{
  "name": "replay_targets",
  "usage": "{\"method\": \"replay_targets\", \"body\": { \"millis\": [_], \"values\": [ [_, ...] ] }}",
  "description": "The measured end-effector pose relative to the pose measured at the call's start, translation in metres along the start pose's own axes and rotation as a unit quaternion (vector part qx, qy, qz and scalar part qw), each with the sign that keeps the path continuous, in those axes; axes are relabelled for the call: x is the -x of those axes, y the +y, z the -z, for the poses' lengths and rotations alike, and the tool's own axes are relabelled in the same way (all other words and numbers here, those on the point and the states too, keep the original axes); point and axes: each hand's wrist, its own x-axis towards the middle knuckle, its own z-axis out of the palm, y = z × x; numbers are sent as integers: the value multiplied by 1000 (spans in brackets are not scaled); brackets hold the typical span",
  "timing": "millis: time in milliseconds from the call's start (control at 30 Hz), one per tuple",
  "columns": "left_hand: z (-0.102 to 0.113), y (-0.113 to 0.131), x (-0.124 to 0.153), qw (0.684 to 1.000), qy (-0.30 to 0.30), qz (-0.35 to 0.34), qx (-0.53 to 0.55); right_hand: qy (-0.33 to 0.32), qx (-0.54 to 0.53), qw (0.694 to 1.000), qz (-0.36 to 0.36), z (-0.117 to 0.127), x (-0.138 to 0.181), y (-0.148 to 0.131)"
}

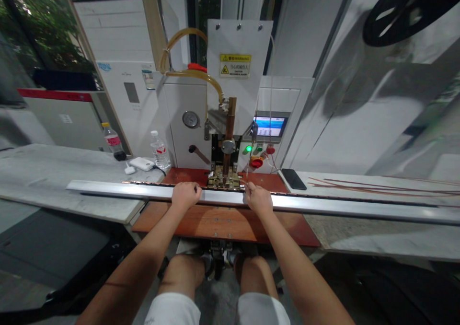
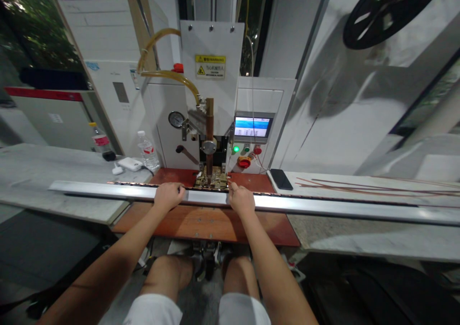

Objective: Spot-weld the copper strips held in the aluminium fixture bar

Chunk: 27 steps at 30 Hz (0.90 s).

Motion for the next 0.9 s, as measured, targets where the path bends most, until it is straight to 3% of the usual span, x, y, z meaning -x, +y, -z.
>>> {"method": "replay_targets", "body": {
  "millis": [900],
  "values": [
    [7,8,3,1000,3,-2,6,-4,-1,1000,-3,3,3,4]
  ]
}}
